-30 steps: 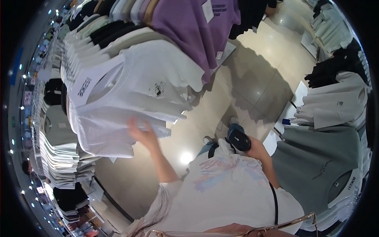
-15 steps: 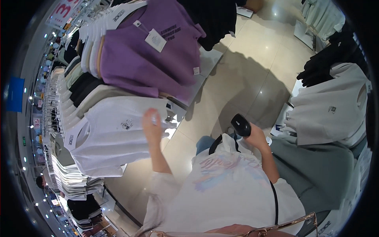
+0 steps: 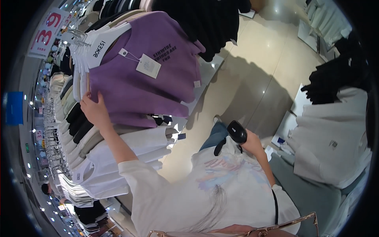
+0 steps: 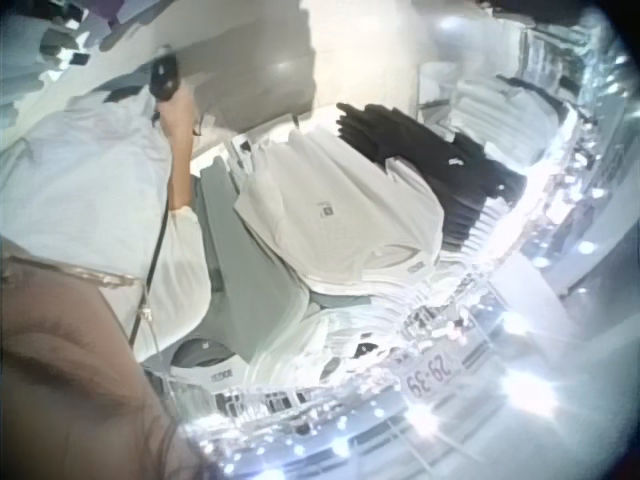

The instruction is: The person scans the barcodes on price tags of various t-shirts using a handheld scanner, handling items one at a time on their hangers or after removing them briefly to reach the tag.

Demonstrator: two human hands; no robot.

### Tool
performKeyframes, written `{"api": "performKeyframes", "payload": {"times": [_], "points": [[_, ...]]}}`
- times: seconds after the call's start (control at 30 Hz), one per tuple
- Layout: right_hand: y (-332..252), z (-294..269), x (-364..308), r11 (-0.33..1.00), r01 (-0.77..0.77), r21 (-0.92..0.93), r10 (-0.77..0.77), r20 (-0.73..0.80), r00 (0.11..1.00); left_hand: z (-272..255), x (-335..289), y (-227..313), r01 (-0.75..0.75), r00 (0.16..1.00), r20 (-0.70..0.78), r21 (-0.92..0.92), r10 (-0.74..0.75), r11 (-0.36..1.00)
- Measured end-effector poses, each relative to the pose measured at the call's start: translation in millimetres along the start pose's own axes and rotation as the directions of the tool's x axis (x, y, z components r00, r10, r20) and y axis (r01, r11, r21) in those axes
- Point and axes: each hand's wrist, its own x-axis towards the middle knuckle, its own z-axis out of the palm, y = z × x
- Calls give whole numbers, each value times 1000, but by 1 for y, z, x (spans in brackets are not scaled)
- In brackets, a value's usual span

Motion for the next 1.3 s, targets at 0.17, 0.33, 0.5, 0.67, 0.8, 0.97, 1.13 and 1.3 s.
{"api": "performKeyframes", "payload": {"times": [0.17,0.33,0.5,0.67,0.8,0.97,1.13,1.3], "points": [[-29,-11,67,995,80,-55,-75,78,994,26,14,-11,-19,999,-35,56,21,998],[-52,-14,132,980,173,-101,-152,184,971,19,18,5,51,998,17,123,-54,991],[-63,-27,190,955,269,-123,-213,348,913,-23,17,22,205,979,-23,102,-204,973],[-64,-50,254,889,448,93,-443,421,792,-98,0,50,312,934,-232,163,-271,936],[-69,-78,304,835,546,69,-498,516,696,-148,-12,90,466,852,-370,210,-371,860],[-60,-93,355,847,512,140,-469,651,597,-203,-57,143,583,768,-491,273,-410,765],[-51,-105,395,924,360,129,-310,803,509,-247,-124,198,725,665,-530,291,-525,624],[-66,-132,383,907,-134,400,-335,876,347,-282,-194,227,898,425,-405,300,-810,321]]}}
